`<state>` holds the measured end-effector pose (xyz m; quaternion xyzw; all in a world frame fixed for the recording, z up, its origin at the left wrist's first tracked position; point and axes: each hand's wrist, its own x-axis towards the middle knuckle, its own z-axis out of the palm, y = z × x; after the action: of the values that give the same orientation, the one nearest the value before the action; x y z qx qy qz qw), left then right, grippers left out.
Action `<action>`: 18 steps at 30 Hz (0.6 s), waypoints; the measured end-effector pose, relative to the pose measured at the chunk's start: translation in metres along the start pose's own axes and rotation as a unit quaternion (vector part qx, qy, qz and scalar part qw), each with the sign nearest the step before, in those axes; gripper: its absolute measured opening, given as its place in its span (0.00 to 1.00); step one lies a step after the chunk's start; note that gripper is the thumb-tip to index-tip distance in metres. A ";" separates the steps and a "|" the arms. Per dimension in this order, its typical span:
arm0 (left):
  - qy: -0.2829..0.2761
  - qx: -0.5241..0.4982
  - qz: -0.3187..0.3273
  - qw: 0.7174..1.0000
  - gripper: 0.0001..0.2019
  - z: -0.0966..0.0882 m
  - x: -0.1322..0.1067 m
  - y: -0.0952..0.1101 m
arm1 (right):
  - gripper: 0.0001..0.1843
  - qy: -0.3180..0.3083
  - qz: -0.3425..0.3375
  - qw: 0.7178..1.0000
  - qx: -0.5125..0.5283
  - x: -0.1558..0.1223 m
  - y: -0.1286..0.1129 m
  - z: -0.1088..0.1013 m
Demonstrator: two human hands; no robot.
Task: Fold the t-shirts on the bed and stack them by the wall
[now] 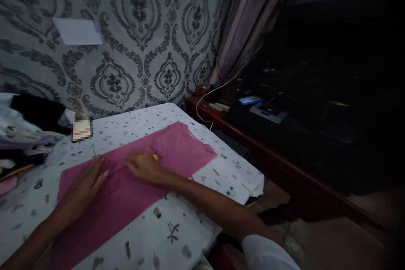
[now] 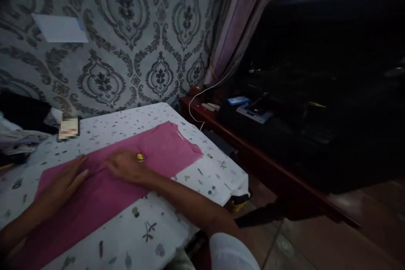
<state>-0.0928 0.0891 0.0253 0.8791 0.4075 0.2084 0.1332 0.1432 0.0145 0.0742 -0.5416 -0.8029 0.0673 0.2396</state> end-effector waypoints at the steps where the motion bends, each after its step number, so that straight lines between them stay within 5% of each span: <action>1: -0.009 0.005 0.015 1.000 0.33 0.005 0.009 0.008 | 0.15 0.015 0.079 0.997 -0.012 -0.006 0.025 -0.013; 3: -0.027 0.011 0.052 0.998 0.33 0.016 0.031 0.031 | 0.15 0.041 0.218 0.974 -0.039 -0.020 0.069 -0.032; 5: -0.047 0.009 0.098 0.994 0.33 0.030 0.057 0.063 | 0.20 0.040 0.275 0.959 -0.058 -0.036 0.100 -0.041; 10: -0.123 0.033 0.187 0.974 0.34 0.080 0.108 0.133 | 0.31 -0.002 0.270 0.960 -0.073 -0.071 0.142 -0.046; 14: -0.145 0.076 0.169 0.972 0.36 0.103 0.118 0.145 | 0.32 0.002 0.259 0.961 -0.093 -0.103 0.172 -0.062; 18: -0.146 0.090 0.165 0.971 0.36 0.102 0.115 0.140 | 0.30 0.072 0.264 0.960 -0.057 -0.142 0.201 -0.082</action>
<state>0.1152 0.0828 0.0224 0.9636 0.2497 0.0594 0.0751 0.3911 -0.0452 0.0275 -0.7508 -0.6143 0.0432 0.2389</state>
